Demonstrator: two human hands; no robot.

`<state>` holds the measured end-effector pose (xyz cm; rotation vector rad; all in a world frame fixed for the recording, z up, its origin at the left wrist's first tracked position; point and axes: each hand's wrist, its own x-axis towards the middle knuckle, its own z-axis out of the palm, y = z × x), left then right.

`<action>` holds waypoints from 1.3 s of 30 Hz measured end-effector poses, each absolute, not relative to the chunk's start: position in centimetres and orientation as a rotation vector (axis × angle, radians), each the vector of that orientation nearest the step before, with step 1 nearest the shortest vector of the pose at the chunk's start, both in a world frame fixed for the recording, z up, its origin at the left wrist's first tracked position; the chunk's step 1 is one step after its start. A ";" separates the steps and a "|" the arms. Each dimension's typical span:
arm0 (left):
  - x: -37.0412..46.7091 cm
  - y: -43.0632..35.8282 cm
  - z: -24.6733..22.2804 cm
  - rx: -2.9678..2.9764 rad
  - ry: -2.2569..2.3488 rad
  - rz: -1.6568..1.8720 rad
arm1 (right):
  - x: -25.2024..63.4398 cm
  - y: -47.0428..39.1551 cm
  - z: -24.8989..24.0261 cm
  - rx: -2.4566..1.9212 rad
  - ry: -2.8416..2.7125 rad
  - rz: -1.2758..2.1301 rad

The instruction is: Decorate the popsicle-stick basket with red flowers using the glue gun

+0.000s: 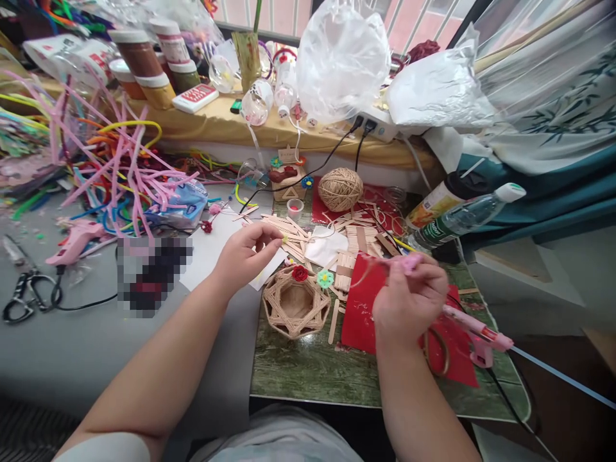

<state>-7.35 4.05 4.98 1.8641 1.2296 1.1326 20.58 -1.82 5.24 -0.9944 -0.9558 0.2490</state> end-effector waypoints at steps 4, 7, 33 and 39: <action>-5.6 2.2 6.7 2.028 0.955 1.000 | 17.7 -2.7 4.8 -0.914 -0.865 0.735; -4.0 0.5 8.0 2.169 0.776 0.833 | 17.1 -3.5 5.0 -0.890 -0.914 0.873; -3.6 0.7 7.1 2.123 0.714 0.820 | 17.3 -3.5 4.4 -0.828 -0.768 0.787; -2.8 -0.3 8.1 2.392 0.681 0.555 | 16.6 -4.6 4.0 -0.776 -0.875 0.864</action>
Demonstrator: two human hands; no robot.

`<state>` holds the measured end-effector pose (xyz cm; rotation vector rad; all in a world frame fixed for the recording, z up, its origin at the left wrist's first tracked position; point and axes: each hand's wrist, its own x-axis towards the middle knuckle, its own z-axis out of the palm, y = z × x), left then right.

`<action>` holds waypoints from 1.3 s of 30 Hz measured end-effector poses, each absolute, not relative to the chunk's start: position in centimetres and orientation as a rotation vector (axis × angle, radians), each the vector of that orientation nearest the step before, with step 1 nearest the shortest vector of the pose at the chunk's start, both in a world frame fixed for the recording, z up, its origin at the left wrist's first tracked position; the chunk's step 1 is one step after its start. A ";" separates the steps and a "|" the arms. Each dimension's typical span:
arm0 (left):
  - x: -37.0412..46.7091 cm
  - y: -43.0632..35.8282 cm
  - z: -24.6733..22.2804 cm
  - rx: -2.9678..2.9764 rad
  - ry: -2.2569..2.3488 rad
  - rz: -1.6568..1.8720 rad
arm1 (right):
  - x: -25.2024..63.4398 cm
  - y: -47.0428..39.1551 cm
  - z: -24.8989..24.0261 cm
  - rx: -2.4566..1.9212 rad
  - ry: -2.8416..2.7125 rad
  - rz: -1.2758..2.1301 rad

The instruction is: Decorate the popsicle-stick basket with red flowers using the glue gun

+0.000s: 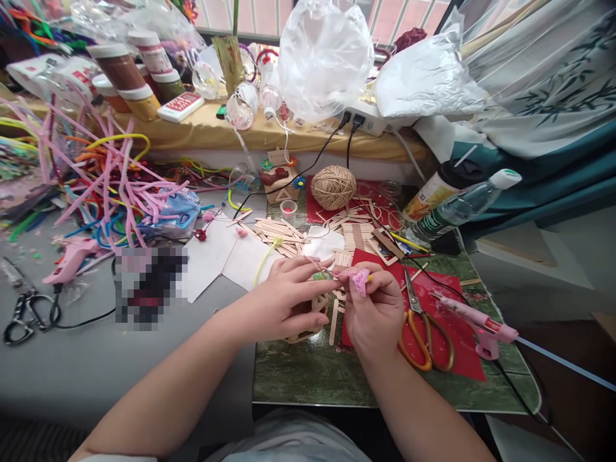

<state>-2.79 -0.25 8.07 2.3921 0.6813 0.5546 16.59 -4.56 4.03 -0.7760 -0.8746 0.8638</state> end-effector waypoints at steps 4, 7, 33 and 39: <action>-3.1 -0.1 8.1 2.286 0.600 0.587 | 16.7 -4.5 4.6 -0.757 -0.856 0.869; -3.5 0.3 7.9 2.184 0.589 0.669 | 17.7 -3.7 5.2 -0.767 -0.759 0.812; -5.5 2.3 6.5 2.403 0.722 1.201 | 17.5 -4.8 4.4 -0.751 -1.156 0.922; -4.7 0.4 7.7 2.396 0.466 1.106 | 17.4 -6.2 4.4 -0.676 -1.477 0.958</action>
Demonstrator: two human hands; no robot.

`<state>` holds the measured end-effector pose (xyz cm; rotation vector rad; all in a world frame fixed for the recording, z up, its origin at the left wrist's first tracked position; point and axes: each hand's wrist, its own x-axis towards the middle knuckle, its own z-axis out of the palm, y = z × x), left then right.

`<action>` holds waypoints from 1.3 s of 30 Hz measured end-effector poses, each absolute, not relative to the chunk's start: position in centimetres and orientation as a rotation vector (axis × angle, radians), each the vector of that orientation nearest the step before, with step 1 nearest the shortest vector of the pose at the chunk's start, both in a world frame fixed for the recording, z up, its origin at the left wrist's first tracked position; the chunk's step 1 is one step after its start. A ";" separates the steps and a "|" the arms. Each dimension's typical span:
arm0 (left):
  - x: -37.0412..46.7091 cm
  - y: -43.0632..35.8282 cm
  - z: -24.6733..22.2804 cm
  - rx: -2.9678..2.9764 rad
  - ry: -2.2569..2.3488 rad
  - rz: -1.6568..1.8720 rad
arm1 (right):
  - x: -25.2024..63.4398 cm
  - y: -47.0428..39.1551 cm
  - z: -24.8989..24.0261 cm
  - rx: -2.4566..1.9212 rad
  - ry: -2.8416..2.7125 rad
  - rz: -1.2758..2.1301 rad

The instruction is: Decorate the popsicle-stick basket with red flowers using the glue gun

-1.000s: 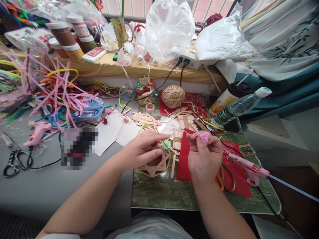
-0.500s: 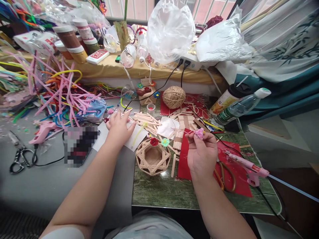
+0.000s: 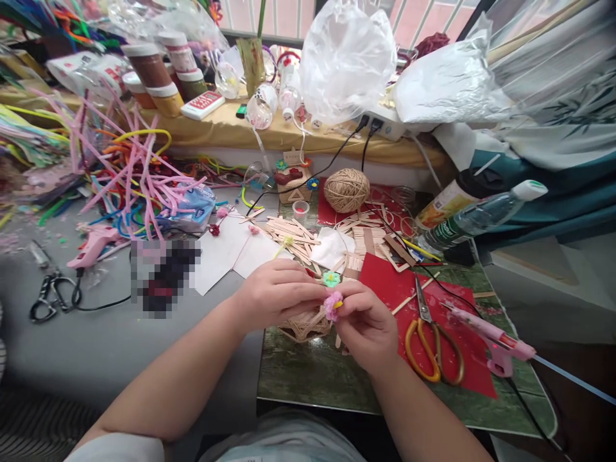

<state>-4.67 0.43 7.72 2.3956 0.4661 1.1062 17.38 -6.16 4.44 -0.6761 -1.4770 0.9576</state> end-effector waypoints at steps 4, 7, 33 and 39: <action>-6.8 1.6 7.6 1.994 0.725 1.128 | 17.4 -5.7 4.4 -0.719 -1.443 0.888; -8.8 3.3 7.0 1.538 0.833 1.165 | 17.2 -5.4 4.2 -0.813 -1.328 0.786; -7.7 3.0 6.8 1.213 0.719 1.239 | 17.1 -5.1 3.4 -0.886 -1.597 0.616; -3.8 1.0 6.5 1.016 0.675 0.973 | 16.9 -5.9 4.2 -0.767 -1.778 0.555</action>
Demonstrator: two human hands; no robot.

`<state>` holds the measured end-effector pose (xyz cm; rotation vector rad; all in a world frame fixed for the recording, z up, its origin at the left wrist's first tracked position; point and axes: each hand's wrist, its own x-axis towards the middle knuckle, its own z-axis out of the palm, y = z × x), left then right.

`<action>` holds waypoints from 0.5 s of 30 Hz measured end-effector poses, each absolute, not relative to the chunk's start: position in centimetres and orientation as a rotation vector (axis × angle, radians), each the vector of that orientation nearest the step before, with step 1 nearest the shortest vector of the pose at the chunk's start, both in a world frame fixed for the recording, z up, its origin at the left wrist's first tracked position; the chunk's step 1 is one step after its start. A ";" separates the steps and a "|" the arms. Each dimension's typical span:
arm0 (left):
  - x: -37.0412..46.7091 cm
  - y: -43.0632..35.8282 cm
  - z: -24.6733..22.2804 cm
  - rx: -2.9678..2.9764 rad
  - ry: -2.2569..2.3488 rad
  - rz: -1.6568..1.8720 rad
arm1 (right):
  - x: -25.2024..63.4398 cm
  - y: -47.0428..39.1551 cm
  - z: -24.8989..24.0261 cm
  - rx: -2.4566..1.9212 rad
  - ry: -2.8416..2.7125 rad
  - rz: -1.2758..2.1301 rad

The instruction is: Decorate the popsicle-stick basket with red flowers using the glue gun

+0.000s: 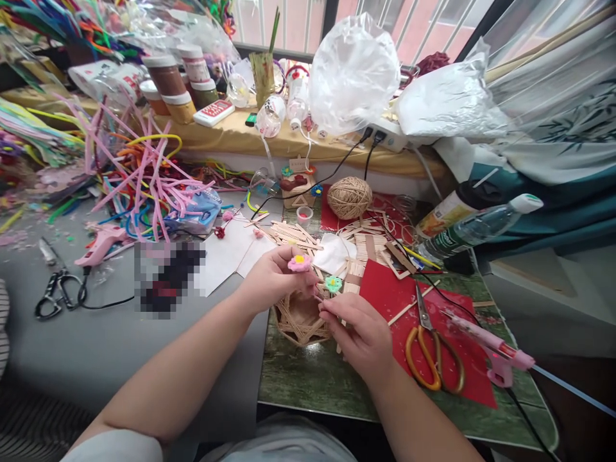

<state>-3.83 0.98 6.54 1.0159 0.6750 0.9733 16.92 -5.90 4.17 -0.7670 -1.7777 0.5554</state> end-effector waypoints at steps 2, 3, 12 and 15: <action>-3.4 0.6 6.5 0.992 0.676 0.932 | 16.9 -6.0 4.0 -0.821 -1.706 0.624; -3.4 0.5 6.6 0.985 0.676 0.923 | 16.8 -6.1 3.9 -0.845 -1.678 0.659; -2.7 -0.6 6.9 0.983 0.642 0.800 | 17.4 -5.8 4.3 -0.821 -1.744 0.537; -2.5 -0.6 6.7 0.925 0.694 0.897 | 17.9 -5.6 4.4 -0.750 -1.760 0.571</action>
